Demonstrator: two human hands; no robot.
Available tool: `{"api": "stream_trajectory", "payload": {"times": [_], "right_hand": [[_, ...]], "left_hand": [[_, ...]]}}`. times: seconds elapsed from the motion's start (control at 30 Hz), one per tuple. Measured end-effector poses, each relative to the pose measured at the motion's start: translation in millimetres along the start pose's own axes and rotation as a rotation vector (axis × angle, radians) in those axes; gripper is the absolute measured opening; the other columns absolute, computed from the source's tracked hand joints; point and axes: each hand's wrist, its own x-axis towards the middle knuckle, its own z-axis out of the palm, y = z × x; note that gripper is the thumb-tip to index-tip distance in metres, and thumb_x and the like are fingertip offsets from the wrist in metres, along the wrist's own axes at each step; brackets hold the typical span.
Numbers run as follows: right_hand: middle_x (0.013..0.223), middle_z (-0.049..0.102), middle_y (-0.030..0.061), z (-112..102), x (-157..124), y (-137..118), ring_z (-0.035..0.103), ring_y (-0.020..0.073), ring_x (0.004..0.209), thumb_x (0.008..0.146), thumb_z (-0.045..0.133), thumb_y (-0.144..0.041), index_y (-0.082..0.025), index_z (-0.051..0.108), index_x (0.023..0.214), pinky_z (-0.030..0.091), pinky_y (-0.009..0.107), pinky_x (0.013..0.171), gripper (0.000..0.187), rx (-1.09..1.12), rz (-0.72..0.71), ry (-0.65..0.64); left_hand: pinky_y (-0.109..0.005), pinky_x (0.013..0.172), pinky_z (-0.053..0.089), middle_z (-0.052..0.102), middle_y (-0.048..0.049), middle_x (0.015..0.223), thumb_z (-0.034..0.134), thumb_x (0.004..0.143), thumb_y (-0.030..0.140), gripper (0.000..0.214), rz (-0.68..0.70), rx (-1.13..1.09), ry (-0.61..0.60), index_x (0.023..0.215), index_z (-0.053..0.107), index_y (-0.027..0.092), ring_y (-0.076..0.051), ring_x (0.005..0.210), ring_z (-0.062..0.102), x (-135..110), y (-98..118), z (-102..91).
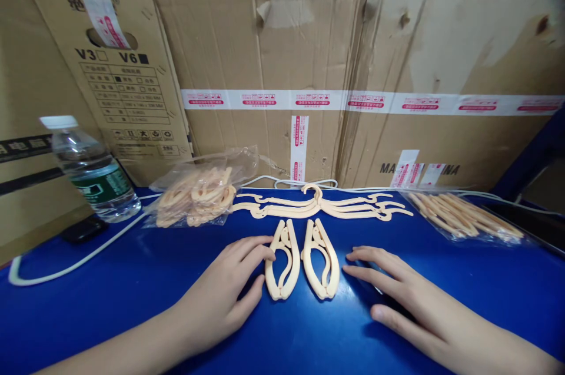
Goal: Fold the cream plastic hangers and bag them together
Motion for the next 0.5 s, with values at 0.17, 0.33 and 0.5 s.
{"api": "stream_trajectory", "payload": {"times": [0.17,0.33,0.5], "right_hand": [[0.145,0.046,0.0084,-0.6,2.0,1.2,0.045,0.0291,0.132,0.096,0.044,-0.045,-0.027,0.051,0.139,0.044,0.043,0.106,0.047,0.015,0.015,-0.023],[0.145,0.047,0.0078,1.4,0.5,2.7,0.046,0.0291,0.131,0.095,0.045,-0.044,-0.029,0.050,0.139,0.045,0.043,0.105,0.047,0.030,0.016,-0.013],[0.145,0.046,0.0075,2.8,-0.6,4.9,0.046,0.0287,0.131,0.095,0.045,-0.044,-0.029,0.049,0.140,0.045,0.043,0.105,0.047,0.027,0.013,-0.013]], "left_hand": [[-0.047,0.101,0.043,0.056,-0.0082,0.131,0.044,0.088,0.014,0.026,-0.005,-0.030,-0.007,0.110,0.052,0.025,-0.027,0.123,0.051,0.9,0.0,-1.0],[-0.041,0.092,0.047,0.062,-0.0068,0.119,0.047,0.083,0.014,0.012,-0.179,-0.263,0.102,0.089,0.048,0.024,-0.025,0.111,0.059,4.4,0.6,-4.9],[-0.039,0.087,0.048,0.066,-0.0049,0.101,0.049,0.080,0.021,0.004,-0.348,-0.591,0.190,0.077,0.047,0.023,-0.023,0.101,0.062,8.4,-1.1,-6.5]]}}
